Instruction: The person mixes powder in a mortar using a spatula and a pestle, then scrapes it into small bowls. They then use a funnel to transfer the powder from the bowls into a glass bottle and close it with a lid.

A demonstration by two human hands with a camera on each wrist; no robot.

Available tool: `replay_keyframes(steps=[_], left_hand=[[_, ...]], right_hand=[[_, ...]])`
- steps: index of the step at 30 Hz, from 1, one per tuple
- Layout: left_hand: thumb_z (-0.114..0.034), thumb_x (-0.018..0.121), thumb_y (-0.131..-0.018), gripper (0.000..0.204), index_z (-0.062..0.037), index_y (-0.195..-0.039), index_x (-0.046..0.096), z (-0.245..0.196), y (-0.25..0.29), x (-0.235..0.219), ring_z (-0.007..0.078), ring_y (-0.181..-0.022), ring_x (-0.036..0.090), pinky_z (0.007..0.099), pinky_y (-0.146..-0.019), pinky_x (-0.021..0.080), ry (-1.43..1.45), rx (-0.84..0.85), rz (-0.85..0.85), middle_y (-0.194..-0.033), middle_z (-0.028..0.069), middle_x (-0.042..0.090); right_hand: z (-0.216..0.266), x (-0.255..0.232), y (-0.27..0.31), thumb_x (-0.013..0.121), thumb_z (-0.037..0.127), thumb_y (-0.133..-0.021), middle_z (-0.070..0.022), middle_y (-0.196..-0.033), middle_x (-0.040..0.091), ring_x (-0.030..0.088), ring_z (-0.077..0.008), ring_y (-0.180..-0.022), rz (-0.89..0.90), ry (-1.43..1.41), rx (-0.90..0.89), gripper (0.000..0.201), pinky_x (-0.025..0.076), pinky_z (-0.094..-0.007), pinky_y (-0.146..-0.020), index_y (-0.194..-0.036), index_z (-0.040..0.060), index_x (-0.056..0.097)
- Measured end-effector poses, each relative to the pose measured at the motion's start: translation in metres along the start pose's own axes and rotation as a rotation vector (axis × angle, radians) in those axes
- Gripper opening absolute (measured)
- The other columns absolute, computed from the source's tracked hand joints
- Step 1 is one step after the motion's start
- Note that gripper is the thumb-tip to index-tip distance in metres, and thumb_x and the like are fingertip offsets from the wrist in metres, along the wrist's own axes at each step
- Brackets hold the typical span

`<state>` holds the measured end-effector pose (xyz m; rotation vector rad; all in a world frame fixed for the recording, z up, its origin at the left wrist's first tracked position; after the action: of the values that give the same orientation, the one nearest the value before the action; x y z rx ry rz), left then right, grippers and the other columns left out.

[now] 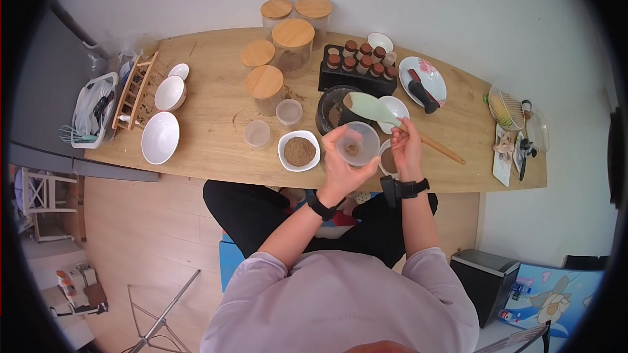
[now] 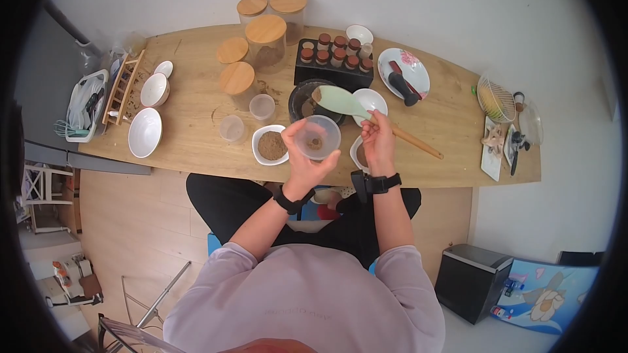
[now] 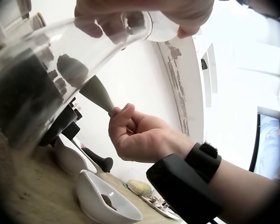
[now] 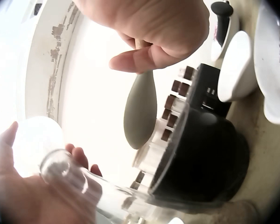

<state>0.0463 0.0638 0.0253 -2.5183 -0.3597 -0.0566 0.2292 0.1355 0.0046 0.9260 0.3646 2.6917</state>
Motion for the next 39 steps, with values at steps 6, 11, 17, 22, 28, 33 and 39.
replay_keyframes(steps=[6, 11, 17, 22, 28, 33, 39], left_hand=[[-0.012, 0.086, -0.069, 0.089, -0.0038, -0.137, 0.029, -0.001, 0.000, -0.003, 0.0245, -0.105, 0.057, 0.0389, -0.091, 0.049, -0.032, -0.024, 0.023, -0.113, 0.0145, 0.053], [-0.014, 0.087, -0.070, 0.089, -0.0035, -0.137, 0.029, -0.005, -0.002, -0.004, 0.0247, -0.105, 0.057, 0.0389, -0.092, 0.049, -0.056, -0.027, 0.035, -0.114, 0.0145, 0.053], [-0.012, 0.083, -0.073, 0.086, -0.0049, -0.138, 0.027, -0.017, -0.005, -0.004, 0.0233, -0.106, 0.055, 0.0390, -0.096, 0.044, -0.129, -0.058, 0.007, -0.112, 0.0124, 0.053], [-0.011, 0.082, -0.073, 0.087, -0.0053, -0.139, 0.027, -0.012, -0.004, -0.004, 0.0232, -0.106, 0.055, 0.0391, -0.097, 0.044, -0.029, -0.074, 0.054, -0.112, 0.0126, 0.054], [-0.011, 0.085, -0.070, 0.090, -0.0033, -0.139, 0.027, -0.008, -0.003, -0.005, 0.0236, -0.105, 0.057, 0.0380, -0.092, 0.049, -0.053, -0.020, 0.065, -0.114, 0.0141, 0.053], [-0.011, 0.081, -0.073, 0.089, -0.0073, -0.141, 0.025, -0.009, -0.003, -0.005, 0.0228, -0.105, 0.056, 0.0386, -0.096, 0.045, -0.062, -0.019, 0.073, -0.113, 0.0127, 0.054], [-0.010, 0.082, -0.072, 0.091, -0.0077, -0.141, 0.023, -0.004, -0.003, -0.006, 0.0234, -0.105, 0.057, 0.0394, -0.094, 0.047, -0.055, 0.039, 0.085, -0.114, 0.0141, 0.054]], right_hand=[[0.062, 0.024, 0.034, 0.062, 0.021, -0.097, -0.0060, -0.075, 0.066, 0.060, -0.0095, -0.065, 0.177, 0.019, -0.158, 0.022, 0.046, -0.0212, -0.055, -0.105, 0.0008, 0.065], [0.096, 0.040, 0.081, 0.061, 0.018, -0.097, -0.0075, -0.077, 0.067, 0.059, -0.0109, -0.059, 0.319, 0.215, -0.313, 0.021, 0.046, -0.0235, -0.052, -0.104, -0.0023, 0.064], [0.109, 0.063, 0.132, 0.064, 0.003, -0.089, -0.0072, -0.078, 0.068, 0.059, -0.0113, -0.055, 0.441, 0.700, -0.532, 0.011, 0.045, -0.0236, -0.051, -0.097, -0.0014, 0.071], [0.122, 0.078, 0.145, 0.067, 0.000, -0.085, -0.0047, -0.077, 0.065, 0.061, -0.0087, -0.064, 0.624, 1.035, -0.954, 0.011, 0.048, -0.0217, -0.060, -0.095, -0.0020, 0.071], [0.103, 0.066, 0.093, 0.066, 0.006, -0.091, -0.0042, -0.079, 0.066, 0.063, -0.0088, -0.068, 0.267, 0.597, -0.535, 0.013, 0.050, -0.0220, -0.061, -0.100, -0.0025, 0.069], [0.046, 0.054, 0.032, 0.064, 0.008, -0.093, -0.0047, -0.082, 0.067, 0.063, -0.0103, -0.072, 0.284, 0.739, -0.393, 0.014, 0.053, -0.0244, -0.068, -0.102, -0.0009, 0.069], [0.015, 0.061, 0.016, 0.068, 0.007, -0.087, -0.0055, -0.085, 0.066, 0.063, -0.0126, -0.078, 0.522, 1.068, -0.604, 0.015, 0.049, -0.0271, -0.068, -0.100, 0.0001, 0.069]])
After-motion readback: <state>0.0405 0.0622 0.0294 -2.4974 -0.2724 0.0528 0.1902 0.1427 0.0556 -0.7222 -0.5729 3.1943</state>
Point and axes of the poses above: each hand's wrist, its own y-axis away from the middle knuckle, its own x-axis out of the palm, z = x × y, the point moved 2 cm from there along -y, towards the middle knuckle
